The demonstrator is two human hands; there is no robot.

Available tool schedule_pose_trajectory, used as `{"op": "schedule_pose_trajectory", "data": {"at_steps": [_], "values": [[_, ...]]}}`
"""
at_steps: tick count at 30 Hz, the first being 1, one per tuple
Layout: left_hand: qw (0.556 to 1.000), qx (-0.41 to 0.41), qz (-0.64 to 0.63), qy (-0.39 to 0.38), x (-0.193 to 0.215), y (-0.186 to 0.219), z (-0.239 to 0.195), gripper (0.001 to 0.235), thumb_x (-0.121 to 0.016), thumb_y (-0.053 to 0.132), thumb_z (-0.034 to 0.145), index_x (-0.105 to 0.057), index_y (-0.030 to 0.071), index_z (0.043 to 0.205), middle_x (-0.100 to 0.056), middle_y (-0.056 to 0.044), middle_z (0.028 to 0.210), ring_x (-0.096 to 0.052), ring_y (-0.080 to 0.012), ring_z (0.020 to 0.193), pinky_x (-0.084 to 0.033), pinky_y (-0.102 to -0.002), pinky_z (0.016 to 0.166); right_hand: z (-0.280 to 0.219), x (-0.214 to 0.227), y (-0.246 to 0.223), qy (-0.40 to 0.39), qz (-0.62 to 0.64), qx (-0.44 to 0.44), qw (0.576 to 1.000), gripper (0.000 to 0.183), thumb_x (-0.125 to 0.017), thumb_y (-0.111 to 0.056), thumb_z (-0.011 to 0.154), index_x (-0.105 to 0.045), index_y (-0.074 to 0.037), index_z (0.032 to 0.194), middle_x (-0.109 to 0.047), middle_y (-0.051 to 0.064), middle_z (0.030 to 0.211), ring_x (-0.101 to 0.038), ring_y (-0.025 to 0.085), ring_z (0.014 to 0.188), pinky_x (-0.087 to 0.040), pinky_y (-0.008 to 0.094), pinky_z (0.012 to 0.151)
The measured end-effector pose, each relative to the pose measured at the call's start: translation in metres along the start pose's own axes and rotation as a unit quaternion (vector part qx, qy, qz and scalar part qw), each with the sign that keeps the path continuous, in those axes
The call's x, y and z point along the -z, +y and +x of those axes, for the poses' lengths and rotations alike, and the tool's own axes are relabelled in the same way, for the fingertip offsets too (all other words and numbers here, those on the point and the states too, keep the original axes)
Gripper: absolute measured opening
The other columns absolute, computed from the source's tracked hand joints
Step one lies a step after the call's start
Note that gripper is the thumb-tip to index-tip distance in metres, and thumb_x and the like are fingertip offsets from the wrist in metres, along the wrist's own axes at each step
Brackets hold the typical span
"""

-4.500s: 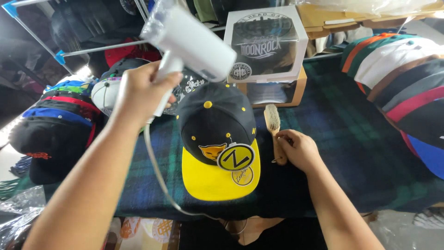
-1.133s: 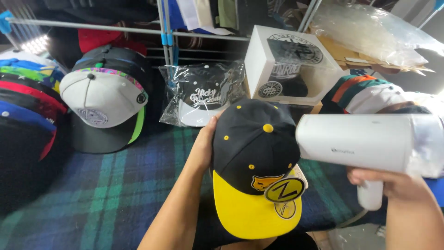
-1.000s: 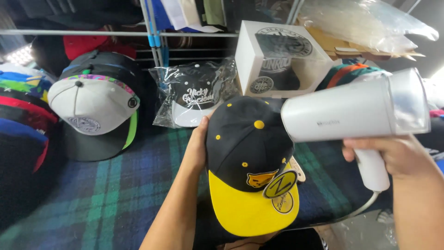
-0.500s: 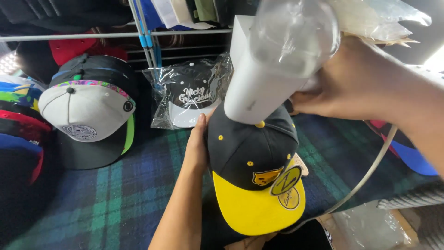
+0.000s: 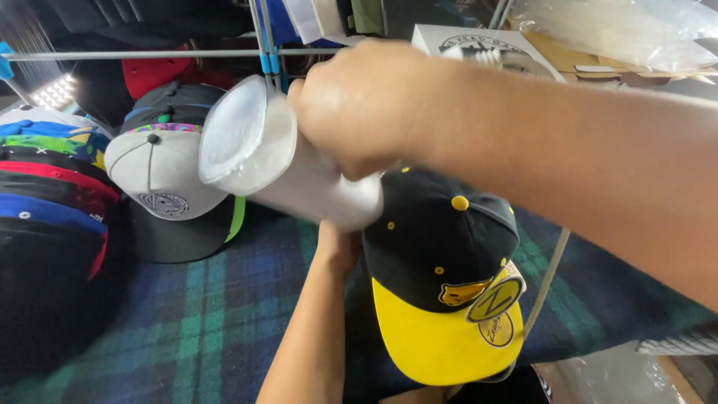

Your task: The person cleans a black and yellow baseball cap using a brush and a hairdryer. They brush the cap's surface and then apply heat with the hairdryer. Finally, they place the cap onto a wooden head-shaped form to shape it.

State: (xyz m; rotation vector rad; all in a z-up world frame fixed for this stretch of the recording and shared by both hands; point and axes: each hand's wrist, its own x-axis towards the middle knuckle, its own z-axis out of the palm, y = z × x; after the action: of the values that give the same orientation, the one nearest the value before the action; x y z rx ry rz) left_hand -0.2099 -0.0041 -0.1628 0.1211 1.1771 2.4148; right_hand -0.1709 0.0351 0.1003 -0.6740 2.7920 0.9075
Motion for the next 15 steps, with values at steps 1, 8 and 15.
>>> {"op": "schedule_pose_trajectory", "data": {"at_steps": [1, 8, 15], "values": [[0.999, 0.012, -0.026, -0.016, 0.002, -0.004, 0.005, 0.069, -0.036, 0.055, 0.096, -0.065, 0.004, 0.134, -0.068, -0.017, 0.133, -0.064, -0.0310, 0.121, -0.046, -0.042, 0.110, 0.011, -0.008, 0.009, 0.048, -0.014, -0.028, 0.998, 0.063, -0.077, -0.024, 0.072, -0.055, -0.012, 0.131, -0.071, 0.011, 0.112, -0.072, 0.037, 0.098, -0.060, 0.052, 0.076], [0.993, 0.019, -0.086, -0.075, 0.003, -0.004, 0.007, 0.073, -0.040, 0.055, 0.093, -0.058, 0.005, 0.143, -0.063, -0.017, 0.143, -0.059, -0.0320, 0.129, -0.043, -0.044, 0.114, -0.028, -0.041, 0.085, -0.033, 0.224, -0.190, 0.955, 0.054, -0.072, -0.016, 0.076, -0.062, -0.022, 0.128, -0.079, 0.011, 0.071, -0.073, 0.025, 0.072, -0.052, 0.036, 0.078], [0.994, -0.062, -0.019, -0.090, -0.005, -0.007, 0.001, 0.063, -0.046, 0.037, 0.090, -0.058, 0.004, 0.142, -0.062, -0.016, 0.145, -0.058, -0.0293, 0.134, -0.044, -0.041, 0.114, -0.107, -0.168, 0.124, 0.039, 0.467, -0.408, 0.783, 0.035, -0.073, -0.011, 0.082, -0.070, -0.003, 0.116, -0.079, 0.020, 0.087, -0.072, 0.031, 0.083, -0.053, 0.043, 0.083]]}}
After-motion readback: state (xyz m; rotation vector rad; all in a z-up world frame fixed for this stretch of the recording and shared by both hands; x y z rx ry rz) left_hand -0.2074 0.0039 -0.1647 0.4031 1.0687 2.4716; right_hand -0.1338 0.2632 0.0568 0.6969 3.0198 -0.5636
